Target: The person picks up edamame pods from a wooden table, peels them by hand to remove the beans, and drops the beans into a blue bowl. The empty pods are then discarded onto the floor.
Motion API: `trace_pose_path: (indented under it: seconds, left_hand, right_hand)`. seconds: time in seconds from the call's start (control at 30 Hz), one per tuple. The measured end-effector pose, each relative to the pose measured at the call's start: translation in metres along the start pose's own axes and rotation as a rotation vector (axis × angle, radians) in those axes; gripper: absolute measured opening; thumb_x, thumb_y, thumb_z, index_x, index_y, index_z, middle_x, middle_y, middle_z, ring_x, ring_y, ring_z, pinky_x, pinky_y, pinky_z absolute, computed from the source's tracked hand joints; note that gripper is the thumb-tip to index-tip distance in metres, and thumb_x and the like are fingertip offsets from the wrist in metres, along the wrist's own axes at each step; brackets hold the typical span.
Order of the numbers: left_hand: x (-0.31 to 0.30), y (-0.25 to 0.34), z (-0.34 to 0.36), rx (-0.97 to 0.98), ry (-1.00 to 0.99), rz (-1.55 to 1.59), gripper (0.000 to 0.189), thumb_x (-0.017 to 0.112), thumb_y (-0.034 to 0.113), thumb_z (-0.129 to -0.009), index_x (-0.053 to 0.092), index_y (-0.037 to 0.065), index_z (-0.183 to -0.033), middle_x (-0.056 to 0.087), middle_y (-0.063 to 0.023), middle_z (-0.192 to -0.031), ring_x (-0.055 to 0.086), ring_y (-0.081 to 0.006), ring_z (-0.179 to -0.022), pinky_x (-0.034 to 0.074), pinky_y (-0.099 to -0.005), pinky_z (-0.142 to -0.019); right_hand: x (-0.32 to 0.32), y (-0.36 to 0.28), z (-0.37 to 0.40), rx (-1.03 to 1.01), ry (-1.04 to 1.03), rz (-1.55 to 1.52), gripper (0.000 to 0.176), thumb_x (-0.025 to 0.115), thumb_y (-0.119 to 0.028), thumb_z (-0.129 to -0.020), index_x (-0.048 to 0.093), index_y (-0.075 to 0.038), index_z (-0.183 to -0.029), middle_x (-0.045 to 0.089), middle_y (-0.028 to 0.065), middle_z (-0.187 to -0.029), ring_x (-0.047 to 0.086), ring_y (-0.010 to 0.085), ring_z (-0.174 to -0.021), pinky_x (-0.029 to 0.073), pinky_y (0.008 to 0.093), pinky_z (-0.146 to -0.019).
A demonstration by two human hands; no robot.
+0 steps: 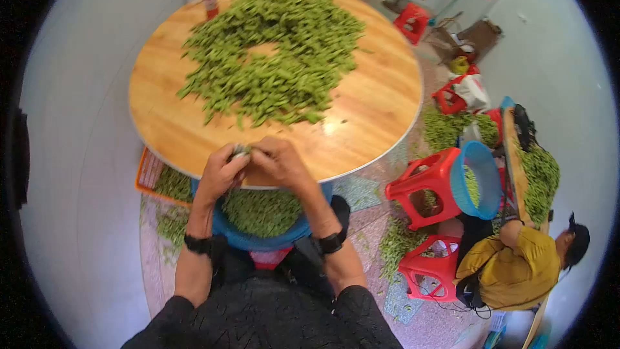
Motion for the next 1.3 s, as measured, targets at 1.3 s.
trace_pose_path:
  seconds: [1.3]
  left_hand:
    - [-0.007, -0.007, -0.005, -0.033, -0.038, 0.327, 0.013, 0.066, 0.016, -0.099, 0.064, 0.004, -0.094, 0.057, 0.0018, -0.064, 0.046, -0.0034, -0.046, 0.034, -0.0210, -0.042]
  right_hand:
    - [0.020, 0.035, 0.005, 0.347, 0.136, -0.527, 0.027, 0.065, -0.002, -0.096, 0.069, 0.007, -0.121, 0.074, 0.0063, -0.089, 0.068, 0.0097, -0.070, 0.055, 0.0236, -0.064]
Point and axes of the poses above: each hand's wrist, its own z-axis away from the middle knuckle, its own x-axis out of the palm, y = z × x, the point moved 8 cm from there along -z, towards the middle knuckle
